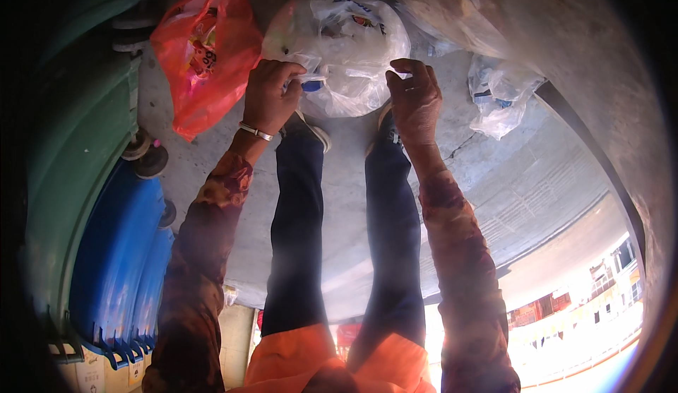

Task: The person sorts items from a red plastic bag into a larger white bag, ties the white bag, and places it into a metal storage compartment. The person then wipes the compartment door with a cloth.

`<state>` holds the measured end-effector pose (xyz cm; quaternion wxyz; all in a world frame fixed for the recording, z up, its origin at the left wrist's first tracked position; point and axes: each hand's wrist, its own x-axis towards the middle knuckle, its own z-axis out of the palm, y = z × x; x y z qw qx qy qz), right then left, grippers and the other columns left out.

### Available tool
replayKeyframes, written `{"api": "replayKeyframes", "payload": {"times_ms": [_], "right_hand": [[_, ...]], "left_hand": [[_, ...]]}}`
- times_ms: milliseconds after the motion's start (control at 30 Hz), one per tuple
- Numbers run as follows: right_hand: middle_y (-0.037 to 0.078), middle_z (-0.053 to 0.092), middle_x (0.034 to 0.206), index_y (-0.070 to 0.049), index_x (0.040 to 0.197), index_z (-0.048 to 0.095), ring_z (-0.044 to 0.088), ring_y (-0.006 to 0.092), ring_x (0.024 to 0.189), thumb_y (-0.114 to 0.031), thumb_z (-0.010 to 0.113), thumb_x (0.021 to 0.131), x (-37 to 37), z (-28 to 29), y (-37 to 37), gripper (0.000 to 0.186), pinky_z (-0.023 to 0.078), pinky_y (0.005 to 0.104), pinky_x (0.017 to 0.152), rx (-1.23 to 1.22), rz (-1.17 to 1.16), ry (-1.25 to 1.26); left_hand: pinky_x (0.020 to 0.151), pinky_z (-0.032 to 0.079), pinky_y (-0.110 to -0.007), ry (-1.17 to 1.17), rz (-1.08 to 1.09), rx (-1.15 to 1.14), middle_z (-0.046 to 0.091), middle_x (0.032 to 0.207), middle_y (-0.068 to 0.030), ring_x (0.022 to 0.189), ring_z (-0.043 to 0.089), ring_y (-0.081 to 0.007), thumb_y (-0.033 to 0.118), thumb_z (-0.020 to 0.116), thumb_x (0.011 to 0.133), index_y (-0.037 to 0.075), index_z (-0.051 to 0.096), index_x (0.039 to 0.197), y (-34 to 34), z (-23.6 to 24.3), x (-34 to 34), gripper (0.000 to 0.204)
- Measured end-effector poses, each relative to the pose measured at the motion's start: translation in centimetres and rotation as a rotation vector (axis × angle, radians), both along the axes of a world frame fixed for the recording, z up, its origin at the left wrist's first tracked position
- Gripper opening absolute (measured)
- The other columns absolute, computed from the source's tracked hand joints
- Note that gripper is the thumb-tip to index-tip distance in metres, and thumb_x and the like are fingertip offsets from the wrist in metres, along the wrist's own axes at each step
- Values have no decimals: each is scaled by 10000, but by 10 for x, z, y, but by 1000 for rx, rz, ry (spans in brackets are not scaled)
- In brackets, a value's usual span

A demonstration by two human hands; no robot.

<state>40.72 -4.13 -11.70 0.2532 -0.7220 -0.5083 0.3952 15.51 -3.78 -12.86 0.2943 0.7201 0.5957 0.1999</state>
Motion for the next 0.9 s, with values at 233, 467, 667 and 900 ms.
{"api": "replayKeyframes", "payload": {"times_ms": [233,467,667,900], "right_hand": [[137,667,1013,-38,1049,651,678,251,778,-143,734,801,-62,-10,-26,282,525,344,701,-244,230,174],[166,564,945,-19,941,609,623,379,884,-34,588,848,-37,47,-10,97,549,431,742,-42,507,-240],[202,533,1060,-7,1015,595,646,411,816,14,577,811,-9,28,-2,206,557,455,720,147,683,-301],[182,601,1061,-32,1028,617,647,364,853,55,614,758,0,22,32,283,563,411,747,277,817,-104]], "left_hand": [[860,496,-372,-386,197,-300,674,1015,-85,997,620,-275,38,781,697,36,655,853,-8,22,-4,201],[1004,463,-341,-385,-355,-271,573,1360,-75,1357,443,-252,93,764,761,81,676,946,37,19,18,205],[850,465,-323,-552,-358,-490,575,907,-41,849,574,-199,70,759,698,111,563,1306,43,-31,65,640],[807,426,-348,-193,-454,-45,627,955,-54,932,582,-222,234,709,792,120,609,1229,7,-85,112,463]]}}
